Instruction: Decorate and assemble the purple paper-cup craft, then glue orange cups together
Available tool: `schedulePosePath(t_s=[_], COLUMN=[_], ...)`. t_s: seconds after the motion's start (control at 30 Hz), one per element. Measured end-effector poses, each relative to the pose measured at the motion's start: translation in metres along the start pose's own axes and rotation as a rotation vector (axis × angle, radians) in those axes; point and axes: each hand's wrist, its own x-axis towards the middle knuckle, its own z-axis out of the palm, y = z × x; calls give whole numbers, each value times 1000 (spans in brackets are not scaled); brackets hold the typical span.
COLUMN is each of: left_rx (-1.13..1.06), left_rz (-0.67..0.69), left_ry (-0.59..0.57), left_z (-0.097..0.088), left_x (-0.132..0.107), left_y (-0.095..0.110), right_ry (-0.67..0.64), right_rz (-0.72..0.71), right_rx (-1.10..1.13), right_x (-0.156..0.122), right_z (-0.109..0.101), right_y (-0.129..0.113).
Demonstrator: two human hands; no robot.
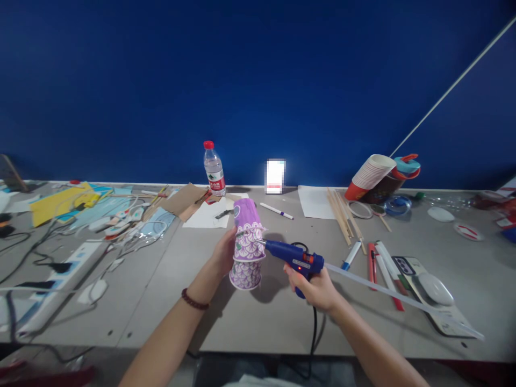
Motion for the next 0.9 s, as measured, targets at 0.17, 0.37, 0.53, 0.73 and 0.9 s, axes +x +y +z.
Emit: schedulePosePath(t_s=[0.17,0.37,0.53,0.73,0.9], left_rx=[17,-16,-4,-1,-3], left_rz=[17,5,-11,-2,-13], left_ry=[-22,-52,-51,-42,-69], left_z=[0,-2,-2,1,1], left_x=[0,1,1,0,0], left_y=[0,-1,0,0,-1], right_ry=[0,-26,-8,-17,-10], right_rz=[-23,-70,-31,-35,-58], right_rx=[-26,-43,-36,-42,-67], right_x=[-1,-1,-1,-1,-1], right_z=[0,-1,-2,-1,-2], right_y=[0,3,6,7,6])
